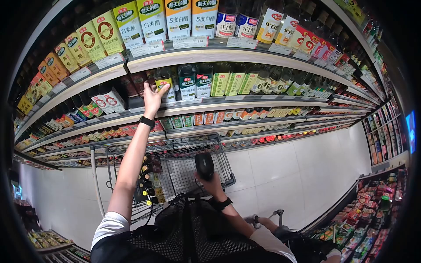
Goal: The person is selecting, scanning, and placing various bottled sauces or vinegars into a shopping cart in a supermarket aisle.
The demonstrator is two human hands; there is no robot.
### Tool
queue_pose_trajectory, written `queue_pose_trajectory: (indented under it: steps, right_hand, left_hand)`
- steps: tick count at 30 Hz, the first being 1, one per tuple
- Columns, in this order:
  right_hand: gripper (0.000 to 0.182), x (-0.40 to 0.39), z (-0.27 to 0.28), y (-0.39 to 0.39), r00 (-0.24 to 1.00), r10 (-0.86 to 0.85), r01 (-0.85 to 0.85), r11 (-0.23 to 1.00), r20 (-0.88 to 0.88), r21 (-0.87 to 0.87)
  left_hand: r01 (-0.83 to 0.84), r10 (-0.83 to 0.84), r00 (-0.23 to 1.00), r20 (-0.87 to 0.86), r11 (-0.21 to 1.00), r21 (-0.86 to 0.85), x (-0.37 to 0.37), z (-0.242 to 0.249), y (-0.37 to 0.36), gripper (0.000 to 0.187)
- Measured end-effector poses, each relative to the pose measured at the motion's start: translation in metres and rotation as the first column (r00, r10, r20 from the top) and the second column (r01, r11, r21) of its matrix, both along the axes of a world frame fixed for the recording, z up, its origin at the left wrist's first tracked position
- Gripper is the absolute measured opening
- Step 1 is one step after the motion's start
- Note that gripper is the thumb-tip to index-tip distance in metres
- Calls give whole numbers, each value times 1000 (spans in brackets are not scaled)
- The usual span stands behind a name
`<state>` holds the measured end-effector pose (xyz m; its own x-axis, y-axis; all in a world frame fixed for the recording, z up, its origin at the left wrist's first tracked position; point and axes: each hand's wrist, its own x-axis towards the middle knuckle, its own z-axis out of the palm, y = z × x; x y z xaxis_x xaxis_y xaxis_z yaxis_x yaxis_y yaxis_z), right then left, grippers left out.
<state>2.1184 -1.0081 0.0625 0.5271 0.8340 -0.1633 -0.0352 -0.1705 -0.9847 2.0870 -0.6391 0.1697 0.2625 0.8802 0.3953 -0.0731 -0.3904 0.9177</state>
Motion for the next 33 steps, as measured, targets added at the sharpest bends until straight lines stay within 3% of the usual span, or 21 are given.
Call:
queue_pose_trajectory:
  steps: [3,5,7,13,22,27,30,32,33]
  right_hand:
    - [25,-1,-7,0,1000,2,-3,1000,25,3]
    - [26,-2,-9,1,996,-21,12,995,90,102]
    - [27,-1,-10,0,994,-7,-1,998,107,70]
    - [29,-4,-7,2,992,23,-37,993,124,110]
    - [30,-5,-1,3,996,46,-56,987,75,152]
    - [31,-4,3,2,994,75,-84,989,79,118]
    - [31,-4,-2,1,995,73,-82,986,67,143]
    - [30,-4,-1,0,998,25,-32,990,54,136]
    - [31,-1,2,-2,995,22,-28,998,98,56]
  left_hand:
    - [33,-33,999,14,999,20,-3,-19,-7,50]
    - [50,-51,998,29,999,20,-6,-29,-10,48]
    - [74,-74,997,34,997,20,-5,-34,-10,41]
    - [156,-154,987,42,986,-59,-7,-27,-12,38]
    - [121,-122,982,-145,993,-13,0,-18,-24,30]
    - [135,-132,985,-113,991,14,0,-26,-25,34]
    - [77,-67,985,-160,995,60,-4,-24,-37,42]
    - [-98,118,992,-37,932,350,-18,-20,-65,47]
    - [-86,94,996,-7,937,338,-30,-28,-75,46]
